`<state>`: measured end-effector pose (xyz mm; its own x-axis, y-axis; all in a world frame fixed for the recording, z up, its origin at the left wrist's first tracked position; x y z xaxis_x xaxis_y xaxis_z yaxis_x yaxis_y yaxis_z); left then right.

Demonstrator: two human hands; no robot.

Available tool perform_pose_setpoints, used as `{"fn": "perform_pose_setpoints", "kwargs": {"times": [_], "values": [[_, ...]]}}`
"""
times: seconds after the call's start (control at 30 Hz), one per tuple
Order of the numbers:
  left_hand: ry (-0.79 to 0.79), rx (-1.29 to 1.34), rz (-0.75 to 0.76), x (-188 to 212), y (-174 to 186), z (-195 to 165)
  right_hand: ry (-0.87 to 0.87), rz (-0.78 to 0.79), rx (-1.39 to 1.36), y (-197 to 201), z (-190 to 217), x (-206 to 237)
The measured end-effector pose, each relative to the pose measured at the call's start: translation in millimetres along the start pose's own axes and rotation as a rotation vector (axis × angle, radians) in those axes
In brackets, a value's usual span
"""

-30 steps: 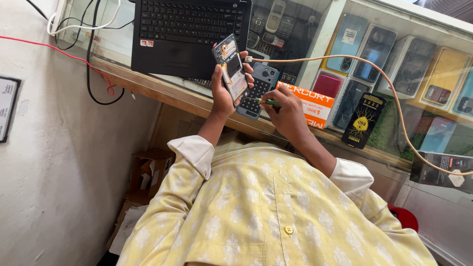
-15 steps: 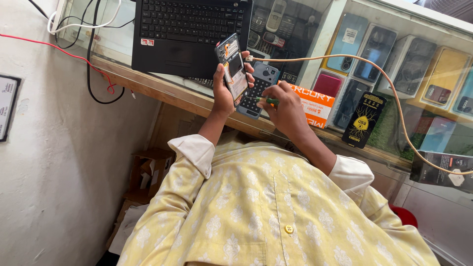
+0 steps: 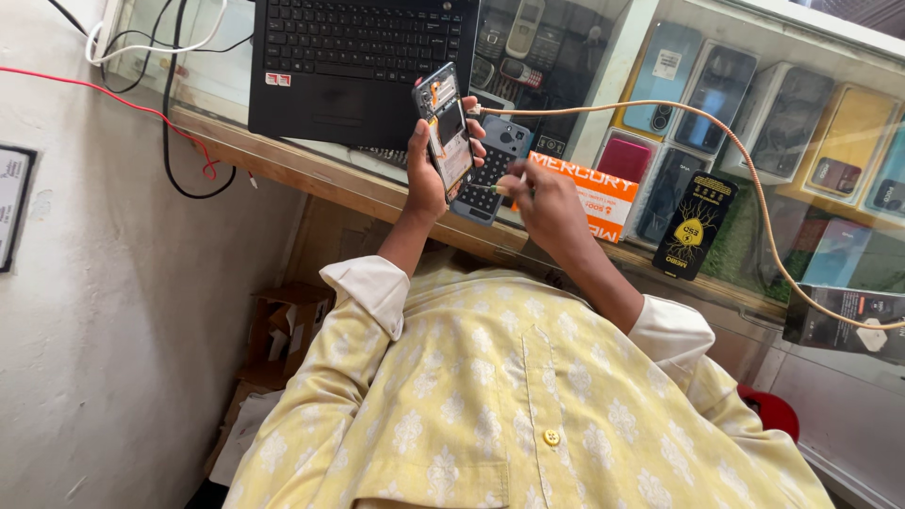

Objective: The person disassembles a smartphone, removes the back cover and internal components, and uses a screwdriver to manipulate parts. The person then reassembles the phone by placing the back cover and securing it.

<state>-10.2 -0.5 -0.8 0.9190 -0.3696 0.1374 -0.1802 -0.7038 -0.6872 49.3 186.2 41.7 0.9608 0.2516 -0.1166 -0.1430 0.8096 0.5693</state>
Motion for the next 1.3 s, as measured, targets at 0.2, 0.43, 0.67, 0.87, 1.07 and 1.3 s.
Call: {"fn": "perform_pose_setpoints", "kwargs": {"times": [0.2, 0.43, 0.67, 0.87, 1.07, 1.3], "values": [[0.001, 0.016, -0.017, 2.1, -1.2, -2.8, 0.179, -0.076, 0.163, 2.2, 1.0, -0.3], [-0.013, -0.003, -0.036, 2.4, -3.4, -4.3, 0.075, -0.019, -0.014, 3.6, 6.6, 0.5], [0.007, 0.013, -0.032, 1.6, -1.7, -2.9, -0.031, 0.016, 0.007, 2.8, 3.6, -0.4], [0.001, 0.021, -0.024, 0.6, 0.1, -3.4, 0.007, -0.024, -0.050, 1.8, 0.4, -0.4], [-0.007, 0.005, -0.031, 1.8, -0.4, -5.6, 0.123, -0.051, 0.050, 4.6, 7.9, -3.5], [-0.005, 0.020, -0.043, 2.2, -1.5, -6.3, 0.291, -0.101, 0.120, 5.6, 6.7, -3.4]]}}
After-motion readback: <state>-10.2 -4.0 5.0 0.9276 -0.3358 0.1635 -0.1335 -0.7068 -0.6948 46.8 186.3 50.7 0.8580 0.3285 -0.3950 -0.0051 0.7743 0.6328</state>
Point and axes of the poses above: each hand's wrist, its own x-axis away from the middle knuckle, its own y-axis out of the back of the hand, z = x × y, the point moved 2 cm from there along -x, towards the middle knuckle, and after that the axes turned 11 degrees about y, right-handed, at the moved point
